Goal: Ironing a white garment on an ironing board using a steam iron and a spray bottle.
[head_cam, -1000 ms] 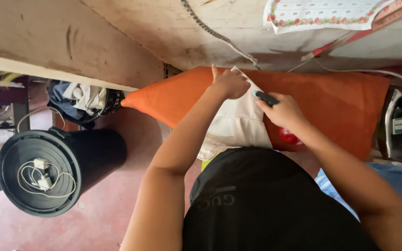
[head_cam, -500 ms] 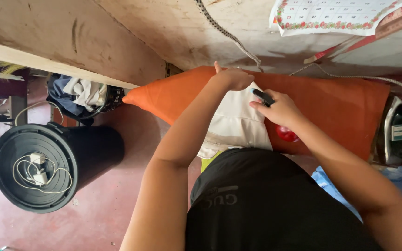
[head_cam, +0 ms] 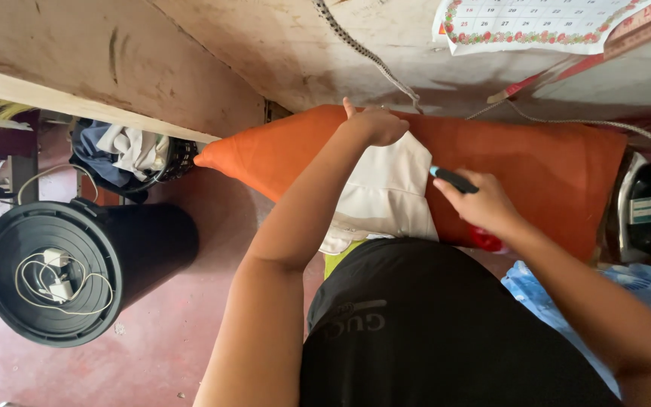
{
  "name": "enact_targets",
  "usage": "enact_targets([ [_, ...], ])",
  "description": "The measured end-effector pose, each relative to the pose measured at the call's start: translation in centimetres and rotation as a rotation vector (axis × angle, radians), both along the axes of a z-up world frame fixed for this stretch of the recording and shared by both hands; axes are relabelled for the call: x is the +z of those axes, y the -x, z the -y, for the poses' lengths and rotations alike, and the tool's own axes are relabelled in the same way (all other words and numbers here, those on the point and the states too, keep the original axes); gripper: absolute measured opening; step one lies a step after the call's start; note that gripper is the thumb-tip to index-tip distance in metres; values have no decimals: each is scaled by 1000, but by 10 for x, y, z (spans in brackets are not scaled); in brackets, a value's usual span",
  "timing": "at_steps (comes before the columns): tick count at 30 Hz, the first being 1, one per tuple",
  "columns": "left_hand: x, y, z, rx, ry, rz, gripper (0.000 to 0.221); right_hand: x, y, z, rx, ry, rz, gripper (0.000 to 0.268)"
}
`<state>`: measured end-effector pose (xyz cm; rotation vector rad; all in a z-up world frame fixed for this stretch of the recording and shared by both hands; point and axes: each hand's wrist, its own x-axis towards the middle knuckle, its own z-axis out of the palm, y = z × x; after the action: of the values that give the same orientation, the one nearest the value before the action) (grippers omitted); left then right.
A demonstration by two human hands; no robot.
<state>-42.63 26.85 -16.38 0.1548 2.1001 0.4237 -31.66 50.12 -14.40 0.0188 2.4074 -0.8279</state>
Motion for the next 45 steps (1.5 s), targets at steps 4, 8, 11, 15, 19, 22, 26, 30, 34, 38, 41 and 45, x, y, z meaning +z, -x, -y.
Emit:
enact_targets([
  [4,7,-2,-2,16,14,-2,64,33,-13,11,48,45,120,39],
  [8,-8,2,-2,6,19,-12,65,12,-13,37,143,106,90,28],
  [11,-3,1,-4,8,33,-11,65,-5,-12,62,249,98,-45,42],
  [15,-8,2,-2,19,26,-10,65,7,-3,82,184,76,21,36],
  [19,-12,1,-1,13,25,-10,65,-14,12,57,17,38,-34,44],
  [22,-18,5,0,-4,34,-4,63,-17,12,27,-100,56,-34,35],
  [26,-12,5,3,-64,43,19,61,-3,5,5,-88,54,39,38],
  [30,-12,2,4,-68,16,-45,61,16,-17,0,-109,87,81,34],
  [34,58,-11,9,-370,-13,-214,50,-21,-45,-50,-239,272,7,22],
  [38,20,-16,12,-188,-90,-169,54,-49,-83,-140,-474,148,-173,46],
  [41,-2,-13,7,-110,-6,-100,59,-70,-118,-204,-717,263,-531,19],
  [45,6,-17,6,-66,35,-51,61,-132,-168,-277,-620,-260,-867,23],
])
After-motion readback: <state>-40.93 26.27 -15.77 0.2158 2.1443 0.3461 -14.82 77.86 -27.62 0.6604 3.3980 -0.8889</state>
